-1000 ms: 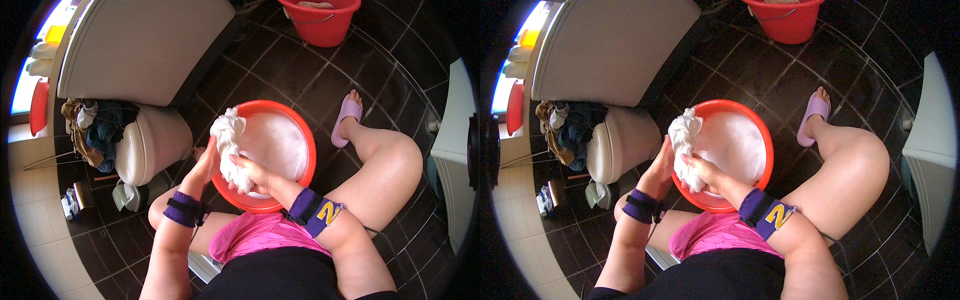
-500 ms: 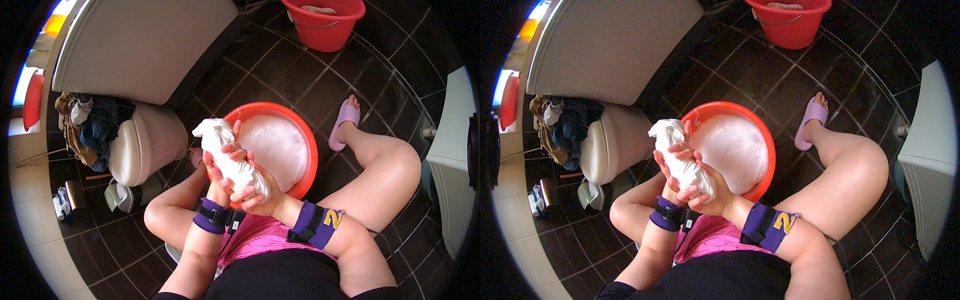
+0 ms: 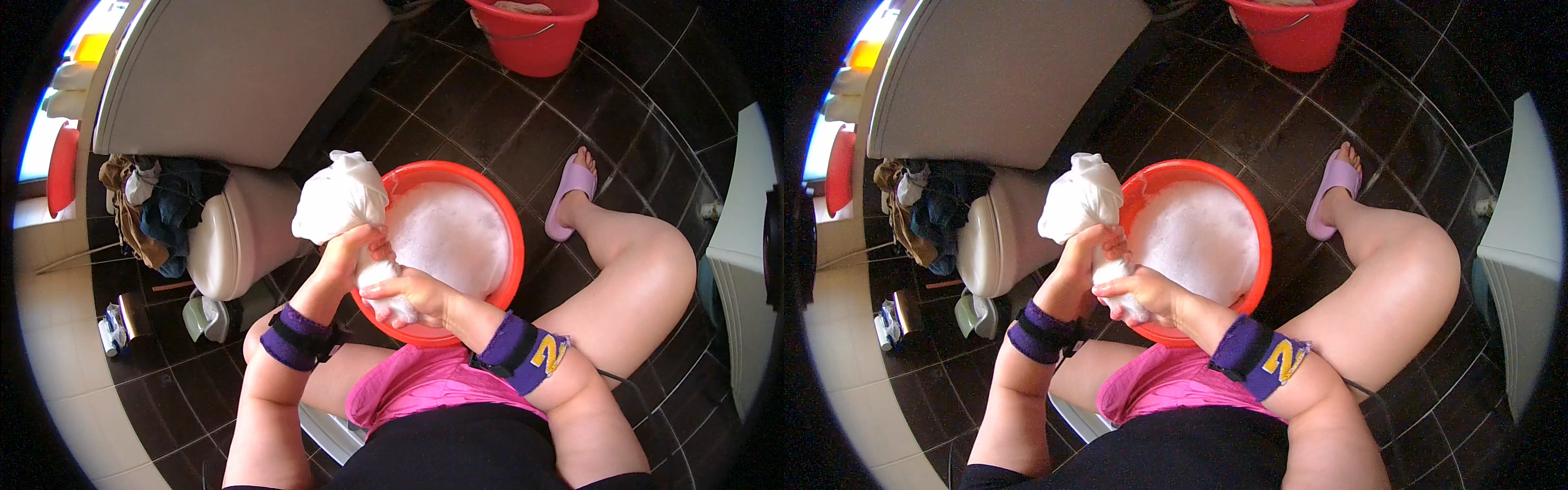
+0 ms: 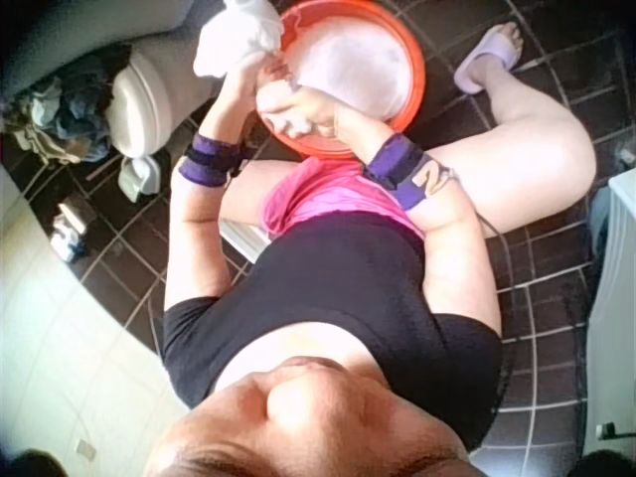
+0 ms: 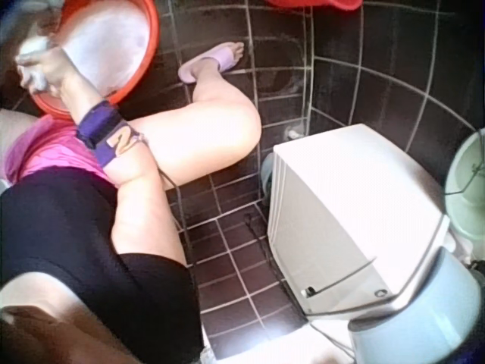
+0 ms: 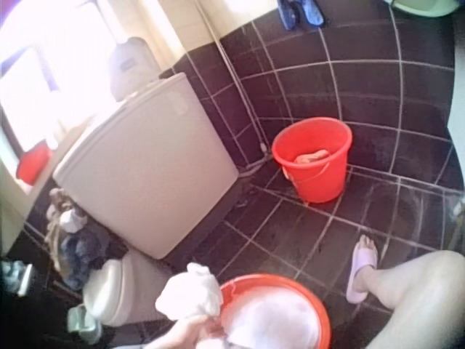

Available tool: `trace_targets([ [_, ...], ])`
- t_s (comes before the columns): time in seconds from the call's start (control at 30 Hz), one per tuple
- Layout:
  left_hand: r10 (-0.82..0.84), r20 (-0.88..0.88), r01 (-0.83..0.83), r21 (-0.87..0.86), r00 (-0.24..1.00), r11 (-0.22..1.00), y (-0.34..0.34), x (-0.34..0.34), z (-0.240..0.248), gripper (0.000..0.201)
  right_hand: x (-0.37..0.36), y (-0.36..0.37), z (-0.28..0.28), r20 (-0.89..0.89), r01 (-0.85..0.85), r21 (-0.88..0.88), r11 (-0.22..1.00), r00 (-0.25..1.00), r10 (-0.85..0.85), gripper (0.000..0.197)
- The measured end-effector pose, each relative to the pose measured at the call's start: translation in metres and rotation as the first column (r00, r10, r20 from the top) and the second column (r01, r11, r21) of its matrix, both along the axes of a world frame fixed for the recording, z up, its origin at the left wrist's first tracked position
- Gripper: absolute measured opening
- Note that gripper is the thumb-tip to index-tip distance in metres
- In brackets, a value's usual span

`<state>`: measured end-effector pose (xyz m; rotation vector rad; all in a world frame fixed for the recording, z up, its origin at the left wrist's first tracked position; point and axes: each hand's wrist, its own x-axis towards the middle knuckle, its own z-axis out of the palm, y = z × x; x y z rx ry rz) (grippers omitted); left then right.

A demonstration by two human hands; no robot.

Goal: The person hand-washes a white cloth in a red bucket filled with soapy water. They scrub and squeeze the cloth with their hands before moving it into a second bucket.

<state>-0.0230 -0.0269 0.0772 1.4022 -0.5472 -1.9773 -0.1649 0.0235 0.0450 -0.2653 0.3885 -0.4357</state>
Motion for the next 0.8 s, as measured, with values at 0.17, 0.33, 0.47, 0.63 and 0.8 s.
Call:
trace_targets([
  [0.17, -0.018, 0.456, 0.015, 0.008, 0.89, 1.0, -0.001, -0.02, -0.008, 0.013, 0.009, 0.0, -0.017, -0.116, 0.036, -0.099, 0.994, 0.992, -0.047, 0.017],
  [0.33, -0.13, 0.889, 0.557, -0.156, 0.439, 0.816, -0.002, 0.013, -0.057, 0.017, 0.032, 0.005, -0.044, -0.386, 0.058, -0.247, 0.967, 0.91, -0.153, 0.019],
  [0.47, -0.053, 0.909, 0.544, -0.2, 0.414, 0.815, -0.003, -0.019, -0.054, 0.027, 0.035, 0.008, -0.062, -0.48, 0.117, -0.373, 0.92, 0.825, -0.299, 0.034],
  [0.63, -0.034, 0.919, 0.549, -0.204, 0.392, 0.811, -0.001, -0.031, -0.073, 0.034, 0.054, 0.018, -0.098, -0.589, 0.106, -0.414, 0.904, 0.726, -0.354, 0.021],
  [0.8, -0.099, 0.967, 0.614, -0.068, 0.235, 0.786, 0.005, -0.034, -0.084, 0.034, 0.057, 0.022, -0.11, -0.591, 0.134, -0.542, 0.83, 0.641, -0.49, 0.016],
])
